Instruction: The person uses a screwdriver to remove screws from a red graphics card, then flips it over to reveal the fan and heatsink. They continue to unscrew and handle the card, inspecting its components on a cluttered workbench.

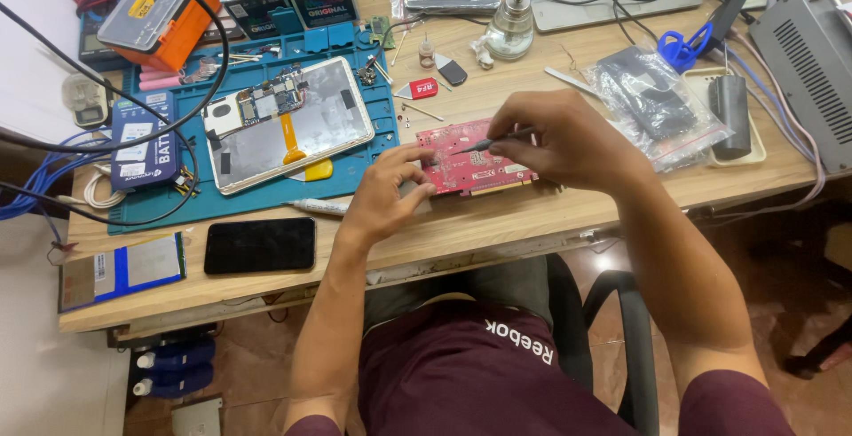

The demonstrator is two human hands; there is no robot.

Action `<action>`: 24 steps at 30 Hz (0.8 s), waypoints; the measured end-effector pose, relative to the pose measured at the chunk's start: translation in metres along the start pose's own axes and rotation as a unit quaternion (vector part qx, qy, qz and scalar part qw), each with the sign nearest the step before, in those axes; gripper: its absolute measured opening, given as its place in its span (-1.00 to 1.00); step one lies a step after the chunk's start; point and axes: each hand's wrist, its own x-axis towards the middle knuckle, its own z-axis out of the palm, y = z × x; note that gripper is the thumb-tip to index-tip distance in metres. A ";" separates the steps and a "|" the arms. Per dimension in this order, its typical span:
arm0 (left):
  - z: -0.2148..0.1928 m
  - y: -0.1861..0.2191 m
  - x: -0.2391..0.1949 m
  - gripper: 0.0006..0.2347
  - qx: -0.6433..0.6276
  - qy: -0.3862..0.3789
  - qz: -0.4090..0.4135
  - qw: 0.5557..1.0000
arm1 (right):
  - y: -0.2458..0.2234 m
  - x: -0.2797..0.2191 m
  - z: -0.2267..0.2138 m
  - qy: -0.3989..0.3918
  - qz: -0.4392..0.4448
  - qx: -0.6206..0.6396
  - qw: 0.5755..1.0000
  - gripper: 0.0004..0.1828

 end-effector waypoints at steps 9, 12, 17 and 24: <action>-0.030 -0.052 0.074 -0.91 0.264 0.041 -0.080 0.960 | 0.024 -0.028 -0.003 0.066 0.055 0.076 0.993 -0.84; -0.032 -0.054 0.093 -0.92 0.281 -0.057 -0.136 0.948 | 0.022 -0.033 -0.004 0.072 0.067 0.088 0.991 -0.85; -0.026 -0.059 0.101 -0.90 0.293 -0.076 -0.148 0.941 | 0.035 -0.038 -0.006 0.079 0.075 0.076 0.991 -0.84; -0.031 -0.052 0.103 -0.84 0.285 -0.084 -0.157 0.942 | 0.034 -0.033 -0.005 0.072 0.071 0.077 0.992 -0.86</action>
